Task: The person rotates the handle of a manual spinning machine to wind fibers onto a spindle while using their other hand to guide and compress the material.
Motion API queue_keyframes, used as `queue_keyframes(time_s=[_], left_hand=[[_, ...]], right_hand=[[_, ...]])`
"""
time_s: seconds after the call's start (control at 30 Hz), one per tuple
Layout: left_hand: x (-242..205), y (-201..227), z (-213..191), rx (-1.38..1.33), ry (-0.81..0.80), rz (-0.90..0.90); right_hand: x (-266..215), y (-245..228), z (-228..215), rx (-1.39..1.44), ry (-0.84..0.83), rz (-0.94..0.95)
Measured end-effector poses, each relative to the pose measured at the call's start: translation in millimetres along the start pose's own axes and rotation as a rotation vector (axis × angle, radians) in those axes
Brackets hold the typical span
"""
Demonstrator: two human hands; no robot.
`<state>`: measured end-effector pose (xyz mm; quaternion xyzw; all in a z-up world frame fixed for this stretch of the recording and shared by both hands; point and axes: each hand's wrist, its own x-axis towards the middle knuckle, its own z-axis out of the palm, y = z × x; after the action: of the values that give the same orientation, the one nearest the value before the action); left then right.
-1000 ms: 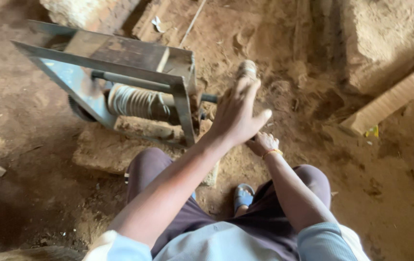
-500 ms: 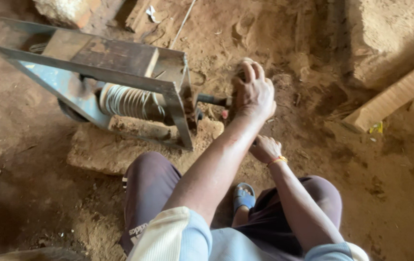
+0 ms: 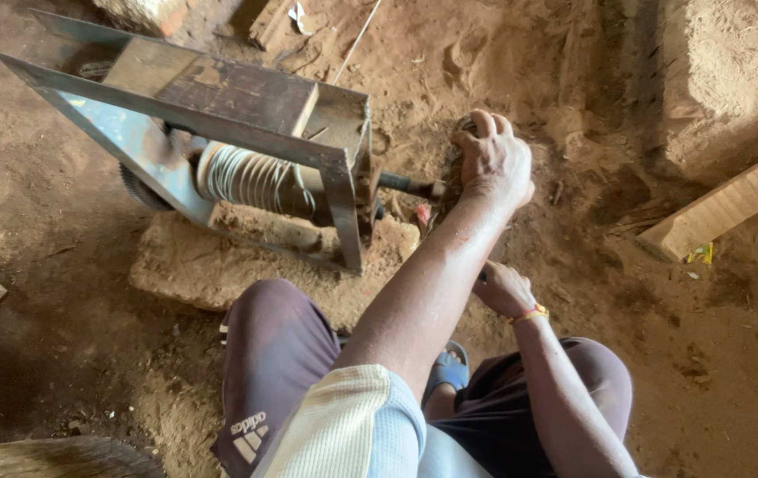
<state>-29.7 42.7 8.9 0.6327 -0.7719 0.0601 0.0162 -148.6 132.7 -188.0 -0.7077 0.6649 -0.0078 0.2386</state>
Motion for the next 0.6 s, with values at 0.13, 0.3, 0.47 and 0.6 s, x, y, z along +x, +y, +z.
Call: queue_keyframes(time_s=[0.13,0.3,0.47,0.6], left_hand=[[6.3,-4.0,-8.5,-0.058,-0.069,0.021],[11.1,-6.5,-14.8,-0.125,-0.105,0.028],[15.6,-9.4,-22.0,-0.162,-0.158,0.028],[16.2,-8.7,-23.8,-0.154,-0.154,0.02]], right_hand=[[-8.3,-4.6,-8.2,0.007,-0.038,0.008],[-17.2,-10.6,-16.7,0.055,-0.038,-0.003],[-16.5,-6.6,-17.2,0.066,-0.052,-0.002],[-14.1,0.1,-15.6,0.051,-0.063,-0.033]])
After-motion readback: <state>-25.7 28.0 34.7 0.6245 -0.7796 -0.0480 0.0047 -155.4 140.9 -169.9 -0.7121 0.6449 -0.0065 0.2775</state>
